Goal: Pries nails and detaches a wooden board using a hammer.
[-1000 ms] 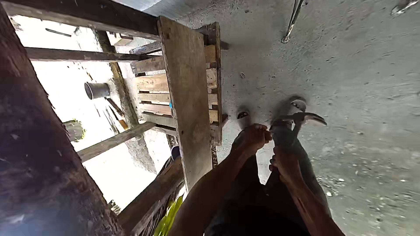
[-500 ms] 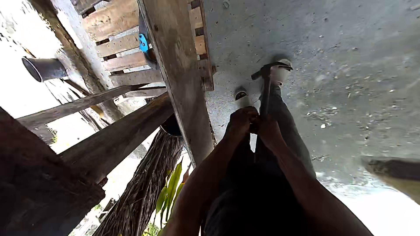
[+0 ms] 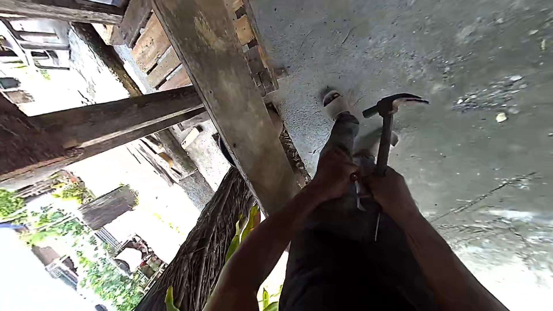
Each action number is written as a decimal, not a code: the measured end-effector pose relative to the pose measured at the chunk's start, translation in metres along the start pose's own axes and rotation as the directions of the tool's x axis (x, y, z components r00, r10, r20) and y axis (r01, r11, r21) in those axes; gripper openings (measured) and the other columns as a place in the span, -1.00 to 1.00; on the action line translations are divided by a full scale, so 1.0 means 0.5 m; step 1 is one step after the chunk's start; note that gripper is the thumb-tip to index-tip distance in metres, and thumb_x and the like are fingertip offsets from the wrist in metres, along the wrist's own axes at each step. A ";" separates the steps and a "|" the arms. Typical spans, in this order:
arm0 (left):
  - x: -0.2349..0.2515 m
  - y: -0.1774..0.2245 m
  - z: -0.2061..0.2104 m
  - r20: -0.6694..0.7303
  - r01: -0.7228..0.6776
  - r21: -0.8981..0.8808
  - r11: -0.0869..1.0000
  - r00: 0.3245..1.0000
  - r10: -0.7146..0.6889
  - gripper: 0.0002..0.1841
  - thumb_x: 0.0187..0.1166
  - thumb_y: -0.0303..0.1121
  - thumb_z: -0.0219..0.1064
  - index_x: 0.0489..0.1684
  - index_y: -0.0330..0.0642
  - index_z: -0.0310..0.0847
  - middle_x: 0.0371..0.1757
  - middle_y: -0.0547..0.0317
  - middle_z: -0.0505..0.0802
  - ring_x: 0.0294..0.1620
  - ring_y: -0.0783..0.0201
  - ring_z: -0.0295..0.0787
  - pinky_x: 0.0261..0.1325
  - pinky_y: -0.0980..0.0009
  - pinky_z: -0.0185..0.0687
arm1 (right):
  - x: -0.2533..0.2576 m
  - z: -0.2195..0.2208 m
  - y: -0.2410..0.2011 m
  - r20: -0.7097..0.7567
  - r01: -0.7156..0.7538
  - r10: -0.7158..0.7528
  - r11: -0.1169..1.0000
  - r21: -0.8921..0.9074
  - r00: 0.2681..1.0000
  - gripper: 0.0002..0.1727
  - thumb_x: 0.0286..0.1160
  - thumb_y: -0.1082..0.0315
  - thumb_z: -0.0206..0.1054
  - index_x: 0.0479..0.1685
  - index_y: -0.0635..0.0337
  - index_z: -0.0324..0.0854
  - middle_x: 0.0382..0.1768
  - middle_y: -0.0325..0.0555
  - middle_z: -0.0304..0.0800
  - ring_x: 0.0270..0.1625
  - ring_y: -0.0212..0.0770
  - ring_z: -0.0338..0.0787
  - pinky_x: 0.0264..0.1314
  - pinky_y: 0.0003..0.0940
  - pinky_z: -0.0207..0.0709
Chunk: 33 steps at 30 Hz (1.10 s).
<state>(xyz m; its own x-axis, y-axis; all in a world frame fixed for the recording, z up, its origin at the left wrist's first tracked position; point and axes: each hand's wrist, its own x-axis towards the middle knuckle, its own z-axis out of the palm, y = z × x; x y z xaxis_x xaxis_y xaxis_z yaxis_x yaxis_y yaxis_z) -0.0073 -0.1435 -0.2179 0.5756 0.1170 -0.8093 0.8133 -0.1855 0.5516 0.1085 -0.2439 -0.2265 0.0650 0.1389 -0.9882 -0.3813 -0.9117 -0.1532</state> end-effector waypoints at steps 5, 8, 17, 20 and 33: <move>0.007 -0.008 -0.006 0.061 0.116 0.218 0.969 0.989 -0.132 -0.76 0.70 -0.48 0.22 0.12 -0.31 0.79 0.26 -0.24 0.78 0.27 -0.17 0.75 0.33 -0.10 0.62 | 0.015 -0.031 0.096 0.035 0.016 -0.017 0.999 0.049 0.999 -0.66 0.87 0.19 0.11 0.16 0.38 0.42 -0.50 -0.16 0.56 -0.67 -0.33 0.63 -0.55 -0.29 0.72; -0.003 -0.059 -0.146 -0.140 0.264 0.340 0.903 0.963 -0.229 -0.75 0.70 -0.50 0.23 0.18 -0.27 0.78 0.26 -0.24 0.76 0.20 -0.16 0.79 0.24 -0.09 0.70 | 0.047 -0.041 0.141 0.059 0.022 -0.025 0.998 0.054 0.998 -0.70 0.83 0.22 0.17 0.04 0.36 0.43 -0.63 -0.21 0.46 -0.74 -0.35 0.53 -0.64 -0.36 0.61; 0.012 -0.161 -0.597 -0.547 0.655 0.688 0.312 0.751 -0.371 -0.64 0.86 -0.39 -0.03 0.33 -0.49 0.53 0.29 -0.49 0.69 0.41 -0.41 0.62 0.44 -0.34 0.44 | 0.118 0.025 0.203 0.049 0.245 -0.241 0.965 -0.089 0.969 -0.48 0.73 0.04 0.15 0.08 0.48 0.49 -0.53 0.12 0.53 -0.55 0.06 0.55 -0.48 0.12 0.41; 0.027 -0.175 -0.642 -0.497 0.576 0.805 0.141 0.785 -0.369 -0.65 0.82 -0.42 0.01 0.33 -0.55 0.50 0.33 -0.59 0.64 0.47 -0.55 0.50 0.44 -0.42 0.37 | 0.123 0.069 0.140 0.131 0.319 -0.322 0.947 0.039 0.938 -0.52 0.70 -0.03 0.12 -0.02 0.30 0.53 -0.62 -0.23 0.42 -0.66 -0.32 0.46 -0.61 -0.25 0.39; 0.005 -0.236 -0.649 -0.412 0.460 0.879 0.126 0.865 -0.286 -0.71 0.78 -0.47 0.07 0.22 -0.52 0.57 0.37 -0.45 0.64 0.51 -0.48 0.45 0.44 -0.39 0.31 | 0.163 0.369 -0.172 0.585 0.176 -0.315 0.943 0.283 0.747 -0.74 0.83 0.22 0.18 -0.03 0.29 0.46 -0.56 -0.23 0.42 -0.61 -0.39 0.48 -0.45 -0.46 0.46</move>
<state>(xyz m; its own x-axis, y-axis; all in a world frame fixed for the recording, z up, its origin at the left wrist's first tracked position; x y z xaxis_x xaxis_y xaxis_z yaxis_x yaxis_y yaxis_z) -0.0741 0.1951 -0.2198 0.3006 0.5562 -0.7748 0.2916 -0.8271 -0.4805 -0.0234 -0.0828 -0.2948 -0.3707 0.6173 -0.6939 -0.6093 -0.7256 -0.3199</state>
